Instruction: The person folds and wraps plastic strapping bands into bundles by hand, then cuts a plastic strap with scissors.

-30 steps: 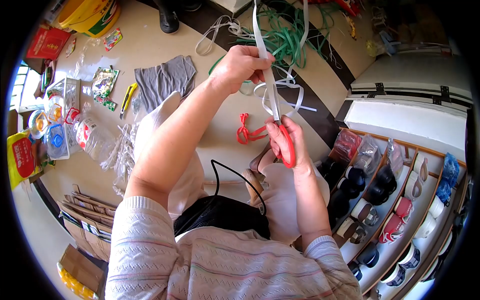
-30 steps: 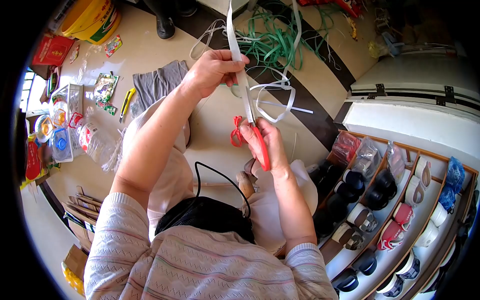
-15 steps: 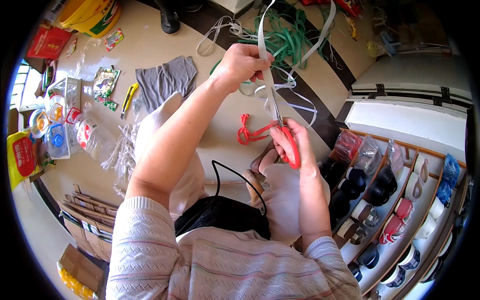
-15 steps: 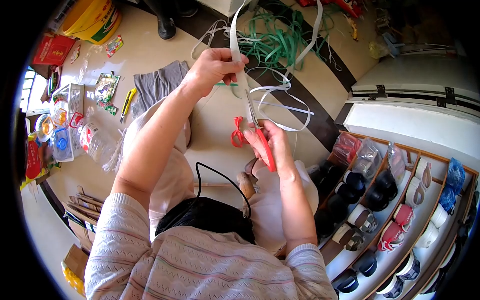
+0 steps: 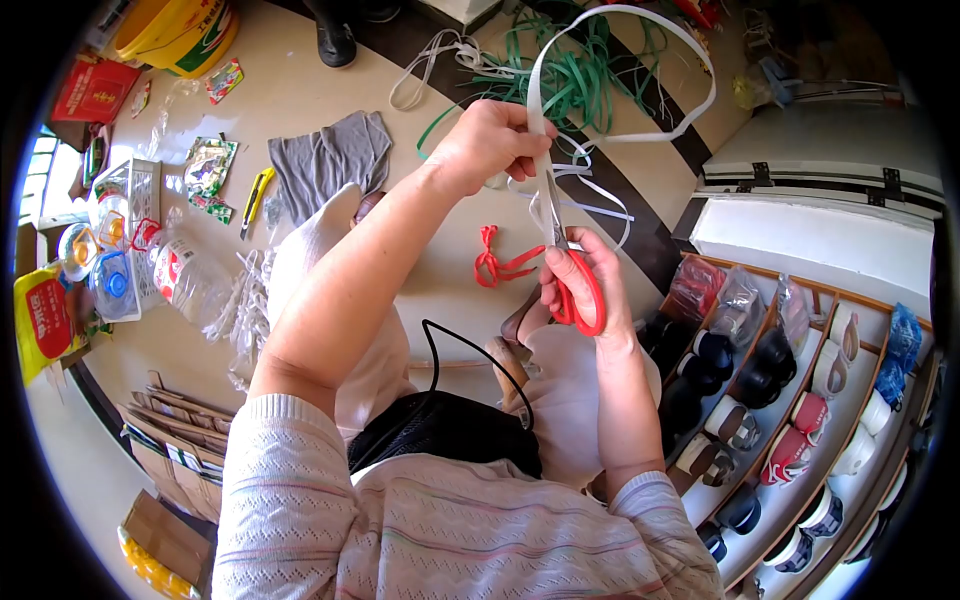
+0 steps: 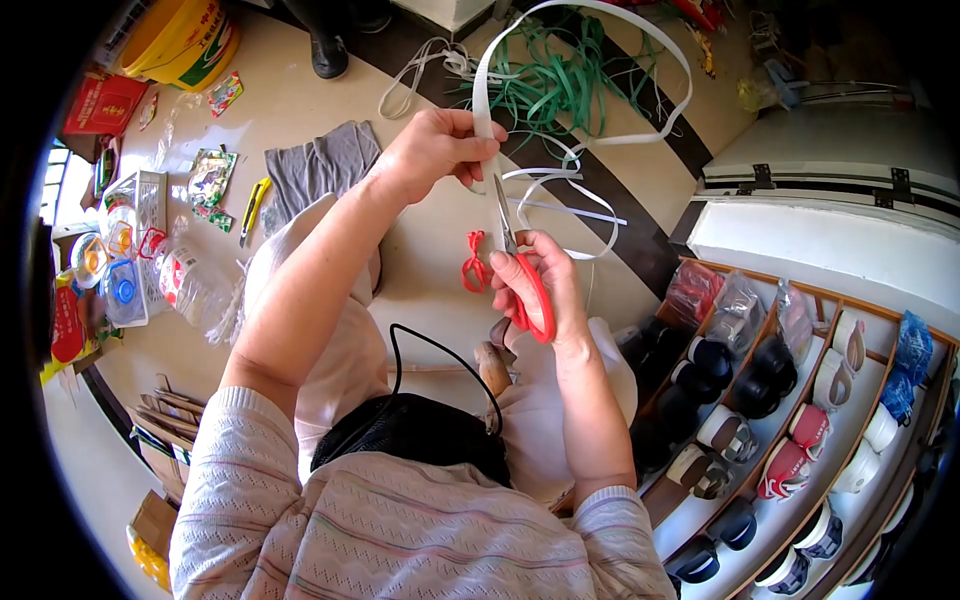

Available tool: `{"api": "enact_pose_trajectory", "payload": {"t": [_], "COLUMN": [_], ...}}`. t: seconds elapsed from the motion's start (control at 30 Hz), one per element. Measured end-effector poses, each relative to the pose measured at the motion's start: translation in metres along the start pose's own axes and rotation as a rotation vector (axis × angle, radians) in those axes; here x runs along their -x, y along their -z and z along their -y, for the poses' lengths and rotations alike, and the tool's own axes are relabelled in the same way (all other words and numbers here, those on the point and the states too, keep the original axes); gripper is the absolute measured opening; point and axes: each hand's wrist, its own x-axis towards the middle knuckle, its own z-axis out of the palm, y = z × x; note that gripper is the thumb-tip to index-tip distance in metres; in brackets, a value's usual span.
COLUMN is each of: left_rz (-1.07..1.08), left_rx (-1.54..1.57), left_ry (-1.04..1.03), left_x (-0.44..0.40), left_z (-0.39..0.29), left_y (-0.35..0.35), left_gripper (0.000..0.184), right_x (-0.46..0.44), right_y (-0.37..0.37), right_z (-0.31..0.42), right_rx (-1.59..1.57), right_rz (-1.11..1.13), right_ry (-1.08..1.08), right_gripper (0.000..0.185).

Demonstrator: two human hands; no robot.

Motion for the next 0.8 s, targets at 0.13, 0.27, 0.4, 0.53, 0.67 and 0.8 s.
{"api": "enact_pose_trajectory", "payload": {"t": [0.13, 0.27, 0.4, 0.53, 0.67, 0.8], "left_rz": [0.016, 0.024, -0.056, -0.093, -0.083, -0.084], "left_rx": [0.091, 0.09, 0.123, 0.167, 0.122, 0.15], "left_ry": [0.042, 0.084, 0.066, 0.0, 0.009, 0.001], "left_x": [-0.001, 0.0, -0.005, -0.006, -0.004, -0.005], "left_z": [0.002, 0.002, 0.0, 0.003, 0.005, 0.006], "left_y": [0.001, 0.0, 0.008, 0.01, 0.003, 0.003], "left_gripper": [0.022, 0.021, 0.02, 0.019, 0.017, 0.017], "right_x": [0.0, -0.003, -0.002, -0.001, -0.002, 0.0], "right_y": [-0.006, -0.002, -0.004, -0.006, -0.005, -0.008], "right_z": [-0.001, -0.005, -0.004, -0.002, -0.007, -0.005], "right_rx": [-0.078, -0.051, -0.029, 0.019, 0.059, 0.03], "right_rz": [0.015, 0.048, 0.07, 0.088, 0.094, 0.089], "right_ry": [0.0, 0.012, 0.01, 0.007, 0.044, 0.004], "right_gripper": [0.036, 0.031, 0.029, 0.029, 0.03, 0.029]}}
